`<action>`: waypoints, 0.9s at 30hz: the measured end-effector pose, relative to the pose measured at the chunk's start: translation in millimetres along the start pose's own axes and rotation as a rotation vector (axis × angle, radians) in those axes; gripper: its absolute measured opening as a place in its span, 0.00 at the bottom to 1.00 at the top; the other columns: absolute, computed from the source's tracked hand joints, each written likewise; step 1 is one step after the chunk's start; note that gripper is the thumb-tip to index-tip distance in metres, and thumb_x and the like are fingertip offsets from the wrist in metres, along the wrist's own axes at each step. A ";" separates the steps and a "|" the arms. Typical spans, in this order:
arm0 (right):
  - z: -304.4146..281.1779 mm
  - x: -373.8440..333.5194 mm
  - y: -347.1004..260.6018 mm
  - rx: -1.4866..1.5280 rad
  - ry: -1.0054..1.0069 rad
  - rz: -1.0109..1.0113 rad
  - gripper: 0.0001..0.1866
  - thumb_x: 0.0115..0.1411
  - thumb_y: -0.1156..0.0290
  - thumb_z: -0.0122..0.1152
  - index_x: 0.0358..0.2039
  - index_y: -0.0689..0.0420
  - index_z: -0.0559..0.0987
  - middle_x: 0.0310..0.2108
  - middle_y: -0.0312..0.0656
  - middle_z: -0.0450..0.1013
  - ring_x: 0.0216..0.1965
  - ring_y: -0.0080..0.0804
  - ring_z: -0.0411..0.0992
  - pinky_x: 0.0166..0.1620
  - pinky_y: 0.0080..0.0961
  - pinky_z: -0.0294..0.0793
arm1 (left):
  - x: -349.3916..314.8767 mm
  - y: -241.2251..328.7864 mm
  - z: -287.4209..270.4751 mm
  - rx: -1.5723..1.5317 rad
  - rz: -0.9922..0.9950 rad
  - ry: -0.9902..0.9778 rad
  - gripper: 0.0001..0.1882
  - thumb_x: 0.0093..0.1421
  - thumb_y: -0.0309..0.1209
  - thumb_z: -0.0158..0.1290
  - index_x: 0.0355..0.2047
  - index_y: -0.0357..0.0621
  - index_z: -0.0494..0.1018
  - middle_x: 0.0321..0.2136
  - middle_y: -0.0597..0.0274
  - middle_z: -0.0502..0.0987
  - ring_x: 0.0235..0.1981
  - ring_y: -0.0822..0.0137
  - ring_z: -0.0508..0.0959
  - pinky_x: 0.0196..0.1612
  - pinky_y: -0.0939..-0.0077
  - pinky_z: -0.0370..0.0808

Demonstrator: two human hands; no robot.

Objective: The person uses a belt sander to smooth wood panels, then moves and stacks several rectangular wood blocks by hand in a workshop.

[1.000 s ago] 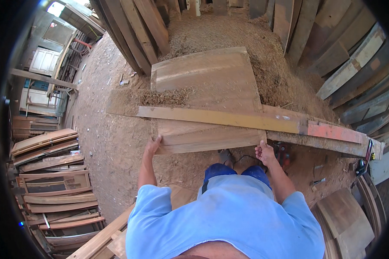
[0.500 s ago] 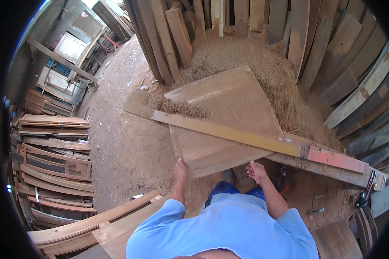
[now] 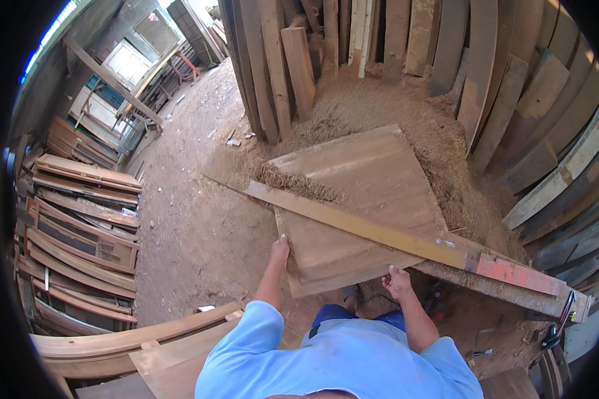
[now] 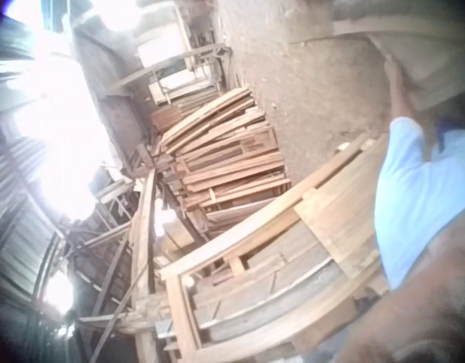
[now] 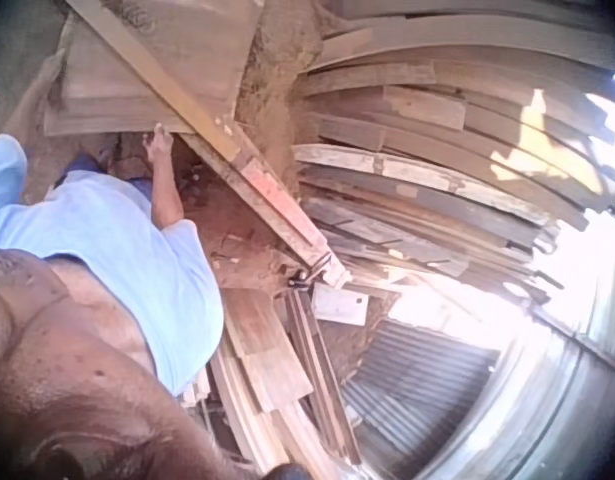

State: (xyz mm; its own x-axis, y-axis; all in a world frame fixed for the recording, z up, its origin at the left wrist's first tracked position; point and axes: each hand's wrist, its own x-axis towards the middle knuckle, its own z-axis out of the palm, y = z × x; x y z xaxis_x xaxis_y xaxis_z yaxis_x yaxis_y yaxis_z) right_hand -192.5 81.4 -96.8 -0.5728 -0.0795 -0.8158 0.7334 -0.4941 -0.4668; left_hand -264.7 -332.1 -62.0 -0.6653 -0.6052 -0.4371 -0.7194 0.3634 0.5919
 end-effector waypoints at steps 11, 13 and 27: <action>-76.3 2.8 -23.4 0.021 0.161 -0.072 0.13 0.68 0.57 0.56 0.30 0.49 0.73 0.20 0.32 0.68 0.20 0.25 0.68 0.24 0.26 0.73 | -112.7 -30.8 63.4 -0.012 -0.015 0.192 0.31 0.70 0.51 0.34 0.42 0.33 0.75 0.39 0.31 0.77 0.46 0.33 0.76 0.49 0.44 0.69; -96.6 -12.3 -26.6 -0.045 0.175 -0.052 0.13 0.68 0.56 0.54 0.30 0.49 0.73 0.21 0.31 0.69 0.22 0.24 0.69 0.27 0.26 0.73 | -148.5 -49.3 85.2 -0.086 -0.051 0.165 0.29 0.71 0.49 0.35 0.41 0.33 0.75 0.39 0.31 0.77 0.45 0.34 0.76 0.49 0.45 0.70; -67.2 -39.2 16.4 0.004 -0.005 -0.005 0.19 0.67 0.51 0.55 0.49 0.51 0.75 0.45 0.41 0.75 0.44 0.37 0.73 0.47 0.44 0.71 | -4.6 26.2 30.3 -0.683 -0.231 -0.048 0.28 0.70 0.46 0.47 0.58 0.32 0.64 0.54 0.51 0.72 0.52 0.59 0.73 0.55 0.63 0.70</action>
State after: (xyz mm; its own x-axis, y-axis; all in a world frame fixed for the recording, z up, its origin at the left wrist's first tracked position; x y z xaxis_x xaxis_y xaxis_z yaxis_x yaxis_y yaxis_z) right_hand -133.4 134.6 -95.4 -0.5786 -0.0814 -0.8115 0.7289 -0.4980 -0.4698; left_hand -286.5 -298.3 -65.0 -0.5303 -0.5759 -0.6221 -0.5683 -0.3031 0.7650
